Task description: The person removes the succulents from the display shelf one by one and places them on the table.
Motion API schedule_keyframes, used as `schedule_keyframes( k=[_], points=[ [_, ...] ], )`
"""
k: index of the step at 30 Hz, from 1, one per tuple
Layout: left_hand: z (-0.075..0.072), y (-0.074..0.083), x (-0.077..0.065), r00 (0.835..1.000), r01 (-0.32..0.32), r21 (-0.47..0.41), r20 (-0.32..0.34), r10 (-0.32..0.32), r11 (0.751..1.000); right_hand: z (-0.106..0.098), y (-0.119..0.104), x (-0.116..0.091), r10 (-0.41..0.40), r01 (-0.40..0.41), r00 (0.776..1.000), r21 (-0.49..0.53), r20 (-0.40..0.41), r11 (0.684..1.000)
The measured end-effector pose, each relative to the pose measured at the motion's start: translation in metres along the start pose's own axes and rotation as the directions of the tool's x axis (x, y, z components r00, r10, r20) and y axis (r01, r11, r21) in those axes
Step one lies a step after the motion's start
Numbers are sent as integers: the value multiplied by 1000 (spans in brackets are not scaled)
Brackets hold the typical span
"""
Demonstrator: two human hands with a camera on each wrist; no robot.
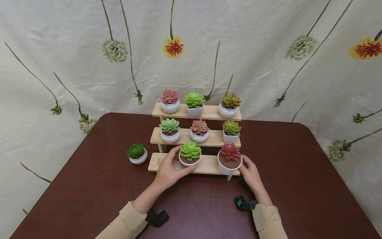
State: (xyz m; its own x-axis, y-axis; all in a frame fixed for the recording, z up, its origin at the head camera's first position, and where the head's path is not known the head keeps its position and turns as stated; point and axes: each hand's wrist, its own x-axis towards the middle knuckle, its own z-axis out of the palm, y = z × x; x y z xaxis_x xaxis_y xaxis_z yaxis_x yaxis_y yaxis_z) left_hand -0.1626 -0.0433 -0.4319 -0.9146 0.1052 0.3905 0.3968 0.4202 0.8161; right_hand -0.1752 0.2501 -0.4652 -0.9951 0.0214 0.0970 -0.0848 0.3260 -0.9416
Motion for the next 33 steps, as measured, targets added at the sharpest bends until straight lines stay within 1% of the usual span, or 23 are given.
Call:
schedule_keyframes(
  k=[8,12,15,19,23,29,33],
  points=[
    [-4,4,-2,1000,-9,-21,-13,9,1000,0,0,-2,-17,17,1000,-2,6,1000],
    [-6,10,-4,1000,-7,-23,-12,6,1000,1,0,-3,-32,32,999,11,4,999],
    [-8,15,-6,1000,-22,-42,-2,22,999,2,-1,-3,-29,29,1000,27,6,999],
    [-10,21,-9,998,-46,-85,31,49,995,2,0,-3,-21,21,1000,17,11,1000],
    [-11,26,-12,995,-57,-113,79,66,992,2,0,-2,-20,20,1000,-9,10,1000],
    [-11,31,-16,985,-41,-124,160,60,991,0,0,-2,-28,28,1000,-14,13,1000],
    [-7,31,-20,974,-30,-143,219,61,989,0,0,-2,-32,32,999,-18,12,999]
  ],
)
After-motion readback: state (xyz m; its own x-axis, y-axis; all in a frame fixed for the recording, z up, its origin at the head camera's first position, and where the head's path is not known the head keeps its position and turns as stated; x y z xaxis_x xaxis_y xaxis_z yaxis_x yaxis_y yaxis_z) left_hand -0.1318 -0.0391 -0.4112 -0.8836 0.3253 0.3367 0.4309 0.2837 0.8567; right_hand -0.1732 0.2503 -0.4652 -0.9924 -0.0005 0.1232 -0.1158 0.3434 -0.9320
